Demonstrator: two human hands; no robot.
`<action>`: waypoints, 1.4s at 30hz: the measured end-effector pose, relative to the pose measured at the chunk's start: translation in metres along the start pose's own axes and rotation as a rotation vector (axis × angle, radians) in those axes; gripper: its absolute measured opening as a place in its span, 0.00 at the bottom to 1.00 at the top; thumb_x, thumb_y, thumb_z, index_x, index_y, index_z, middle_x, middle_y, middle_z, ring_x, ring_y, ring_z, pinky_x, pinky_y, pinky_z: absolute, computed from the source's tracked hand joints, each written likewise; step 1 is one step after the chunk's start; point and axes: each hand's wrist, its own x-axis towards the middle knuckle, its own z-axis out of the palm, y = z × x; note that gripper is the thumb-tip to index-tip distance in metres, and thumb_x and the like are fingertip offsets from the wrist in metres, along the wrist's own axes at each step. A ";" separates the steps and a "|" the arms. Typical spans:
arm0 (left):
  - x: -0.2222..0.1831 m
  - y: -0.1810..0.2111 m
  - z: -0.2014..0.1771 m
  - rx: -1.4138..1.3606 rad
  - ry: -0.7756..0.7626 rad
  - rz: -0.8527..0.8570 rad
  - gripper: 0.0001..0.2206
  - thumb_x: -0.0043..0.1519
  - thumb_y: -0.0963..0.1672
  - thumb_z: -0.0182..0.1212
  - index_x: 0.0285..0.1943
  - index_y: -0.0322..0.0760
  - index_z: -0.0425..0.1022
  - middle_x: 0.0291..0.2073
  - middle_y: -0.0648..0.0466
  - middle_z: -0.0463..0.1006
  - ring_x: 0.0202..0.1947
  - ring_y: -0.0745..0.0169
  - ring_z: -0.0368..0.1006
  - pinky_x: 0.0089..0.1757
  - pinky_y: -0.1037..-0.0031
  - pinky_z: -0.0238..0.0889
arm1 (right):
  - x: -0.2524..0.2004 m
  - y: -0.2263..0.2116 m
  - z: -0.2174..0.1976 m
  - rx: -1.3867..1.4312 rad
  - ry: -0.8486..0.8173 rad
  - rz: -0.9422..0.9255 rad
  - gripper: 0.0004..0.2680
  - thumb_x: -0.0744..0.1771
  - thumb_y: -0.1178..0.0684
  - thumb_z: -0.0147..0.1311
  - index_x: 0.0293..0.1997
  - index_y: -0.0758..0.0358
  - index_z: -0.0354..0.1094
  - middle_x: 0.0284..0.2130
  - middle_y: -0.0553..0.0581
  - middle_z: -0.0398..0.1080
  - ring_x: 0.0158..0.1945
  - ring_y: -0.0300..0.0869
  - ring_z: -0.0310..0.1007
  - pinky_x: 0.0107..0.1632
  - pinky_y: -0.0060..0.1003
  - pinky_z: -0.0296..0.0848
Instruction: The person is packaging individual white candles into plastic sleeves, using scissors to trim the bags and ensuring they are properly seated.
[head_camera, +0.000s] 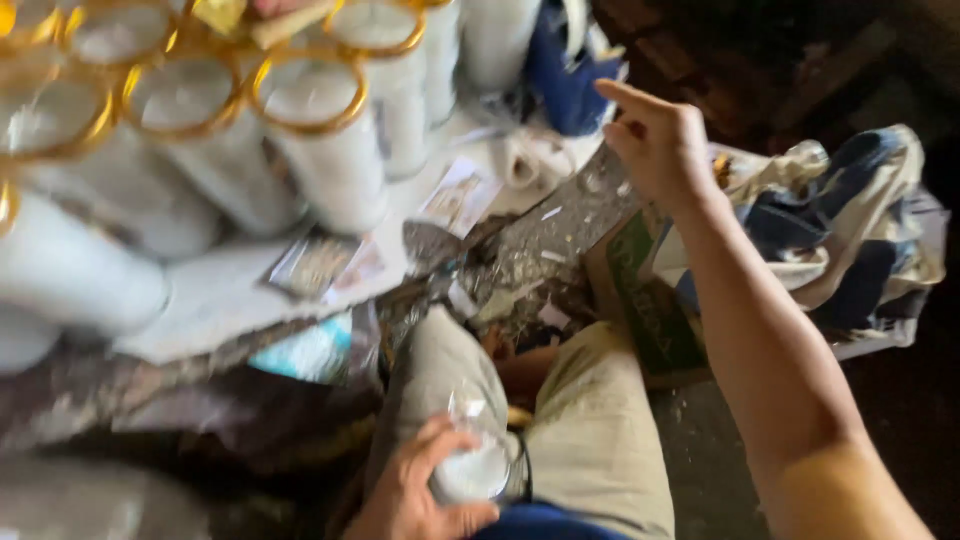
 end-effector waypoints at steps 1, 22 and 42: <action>-0.002 -0.003 -0.001 0.024 -0.026 0.198 0.34 0.49 0.57 0.79 0.60 0.39 0.74 0.62 0.43 0.73 0.63 0.48 0.71 0.60 0.65 0.59 | -0.013 -0.013 0.004 0.078 0.007 0.033 0.03 0.66 0.66 0.56 0.38 0.69 0.76 0.59 0.68 0.73 0.64 0.49 0.72 0.63 0.39 0.67; 0.019 0.018 -0.017 -0.529 -0.438 0.065 0.26 0.64 0.48 0.67 0.70 0.41 0.65 0.60 0.64 0.72 0.62 0.74 0.60 0.64 0.72 0.56 | -0.112 -0.234 0.032 0.640 -1.040 0.098 0.12 0.63 0.55 0.64 0.50 0.57 0.71 0.24 0.49 0.82 0.25 0.36 0.81 0.32 0.32 0.75; 0.007 0.041 0.013 -0.454 0.096 -0.117 0.16 0.59 0.46 0.67 0.55 0.36 0.80 0.50 0.51 0.82 0.55 0.64 0.76 0.59 0.72 0.65 | -0.201 -0.152 0.042 1.192 -0.840 0.617 0.08 0.60 0.64 0.69 0.36 0.67 0.72 0.25 0.54 0.75 0.30 0.34 0.74 0.35 0.27 0.74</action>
